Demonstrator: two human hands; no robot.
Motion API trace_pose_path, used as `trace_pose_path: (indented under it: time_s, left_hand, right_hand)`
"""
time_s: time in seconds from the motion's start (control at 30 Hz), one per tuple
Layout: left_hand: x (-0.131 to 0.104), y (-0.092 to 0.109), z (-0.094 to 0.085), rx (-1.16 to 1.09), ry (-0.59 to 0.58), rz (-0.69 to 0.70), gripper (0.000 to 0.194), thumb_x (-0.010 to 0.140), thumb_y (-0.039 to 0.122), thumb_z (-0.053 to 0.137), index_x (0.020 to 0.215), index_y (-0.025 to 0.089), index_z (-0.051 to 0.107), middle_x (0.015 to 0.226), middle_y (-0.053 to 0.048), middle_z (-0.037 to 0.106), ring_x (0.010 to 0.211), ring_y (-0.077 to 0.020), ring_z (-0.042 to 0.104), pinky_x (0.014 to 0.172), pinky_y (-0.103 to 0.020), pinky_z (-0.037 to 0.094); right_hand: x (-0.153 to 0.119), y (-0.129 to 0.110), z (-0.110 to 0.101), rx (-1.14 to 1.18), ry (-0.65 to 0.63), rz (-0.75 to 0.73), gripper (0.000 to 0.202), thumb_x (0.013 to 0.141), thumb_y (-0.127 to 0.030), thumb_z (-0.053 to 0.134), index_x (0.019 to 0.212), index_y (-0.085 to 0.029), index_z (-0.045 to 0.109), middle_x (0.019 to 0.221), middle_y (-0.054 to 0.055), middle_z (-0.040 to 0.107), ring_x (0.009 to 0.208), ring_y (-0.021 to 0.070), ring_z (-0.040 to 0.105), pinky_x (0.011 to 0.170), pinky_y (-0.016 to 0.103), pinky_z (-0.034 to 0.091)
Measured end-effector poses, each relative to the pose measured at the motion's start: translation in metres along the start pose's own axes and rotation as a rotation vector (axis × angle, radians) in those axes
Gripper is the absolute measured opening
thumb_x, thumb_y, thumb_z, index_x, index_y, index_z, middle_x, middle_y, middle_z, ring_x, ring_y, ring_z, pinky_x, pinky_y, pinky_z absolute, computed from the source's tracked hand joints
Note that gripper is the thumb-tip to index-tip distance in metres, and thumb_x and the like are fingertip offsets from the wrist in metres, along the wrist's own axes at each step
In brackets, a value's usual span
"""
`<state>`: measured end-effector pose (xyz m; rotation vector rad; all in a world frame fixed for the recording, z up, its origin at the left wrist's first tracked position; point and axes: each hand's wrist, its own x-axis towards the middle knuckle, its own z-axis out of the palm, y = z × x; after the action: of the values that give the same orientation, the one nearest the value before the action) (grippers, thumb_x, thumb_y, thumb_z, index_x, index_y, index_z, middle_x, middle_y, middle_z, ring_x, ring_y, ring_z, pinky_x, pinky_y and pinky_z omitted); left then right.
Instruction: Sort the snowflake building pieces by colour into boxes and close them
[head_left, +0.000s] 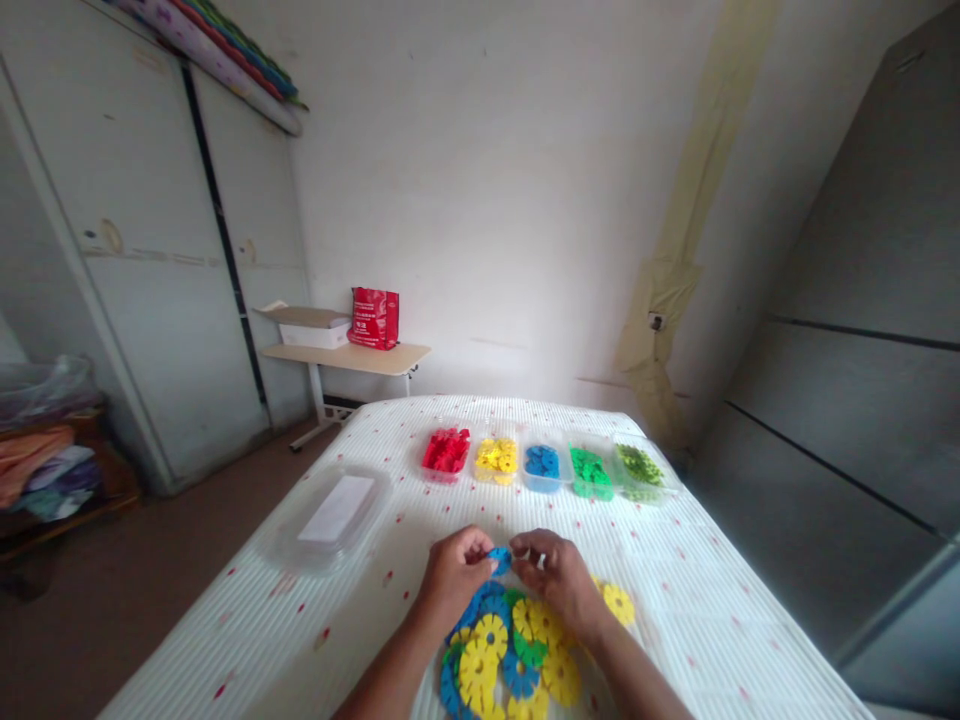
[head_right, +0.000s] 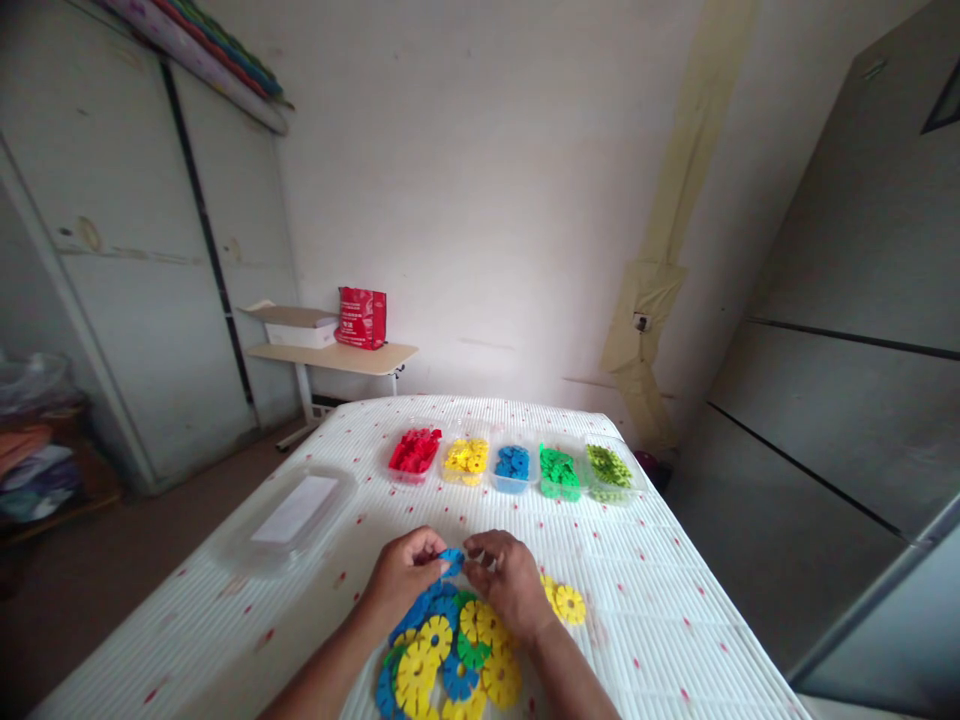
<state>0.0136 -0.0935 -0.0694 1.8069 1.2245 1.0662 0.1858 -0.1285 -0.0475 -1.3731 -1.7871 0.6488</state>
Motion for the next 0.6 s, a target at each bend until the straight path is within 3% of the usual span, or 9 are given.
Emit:
trace_pose_path:
  time_s: [0.2, 0.33, 0.5, 0.6]
  left_hand:
    - [-0.002, 0.004, 0.004, -0.243, -0.118, -0.048, 0.013, 0.063, 0.017, 0.05, 0.07, 0.014, 0.06, 0.054, 0.004, 0.056, 0.049, -0.0088, 0.049, 0.048, -0.018, 0.038]
    - [-0.001, 0.001, -0.008, -0.148, -0.029, -0.003, 0.02, 0.064, 0.019, 0.05, 0.077, 0.015, 0.065, 0.065, 0.0, 0.064, 0.058, -0.0119, 0.056, 0.056, -0.02, 0.043]
    - [0.0, -0.023, -0.042, 0.064, 0.257, -0.036, 0.019, 0.067, 0.025, 0.048, 0.071, 0.017, 0.065, 0.069, -0.001, 0.067, 0.065, -0.0149, 0.059, 0.064, -0.023, 0.045]
    - [0.001, -0.037, -0.053, 0.114, 0.319, -0.085, 0.017, 0.066, 0.024, 0.048, 0.069, 0.017, 0.064, 0.067, -0.001, 0.067, 0.064, -0.016, 0.06, 0.064, -0.025, 0.045]
  right_hand:
    - [-0.003, -0.002, 0.007, 0.191, -0.021, 0.102, 0.013, 0.072, -0.028, 0.055, 0.071, -0.016, 0.059, 0.059, -0.002, 0.053, 0.054, 0.0089, 0.046, 0.05, 0.019, 0.035]
    - [0.01, 0.002, -0.001, 0.24, -0.044, 0.171, 0.014, 0.071, -0.031, 0.054, 0.069, -0.017, 0.055, 0.051, -0.005, 0.049, 0.043, 0.0072, 0.043, 0.043, 0.019, 0.033]
    - [0.058, -0.002, -0.038, 0.042, 0.216, 0.162, 0.011, 0.066, -0.028, 0.053, 0.066, -0.017, 0.055, 0.049, -0.003, 0.053, 0.043, 0.0097, 0.05, 0.044, 0.02, 0.038]
    - [0.082, 0.001, -0.054, -0.033, 0.424, 0.17, 0.023, 0.065, -0.027, 0.052, 0.082, -0.014, 0.059, 0.064, 0.003, 0.062, 0.052, 0.0132, 0.057, 0.049, 0.023, 0.043]
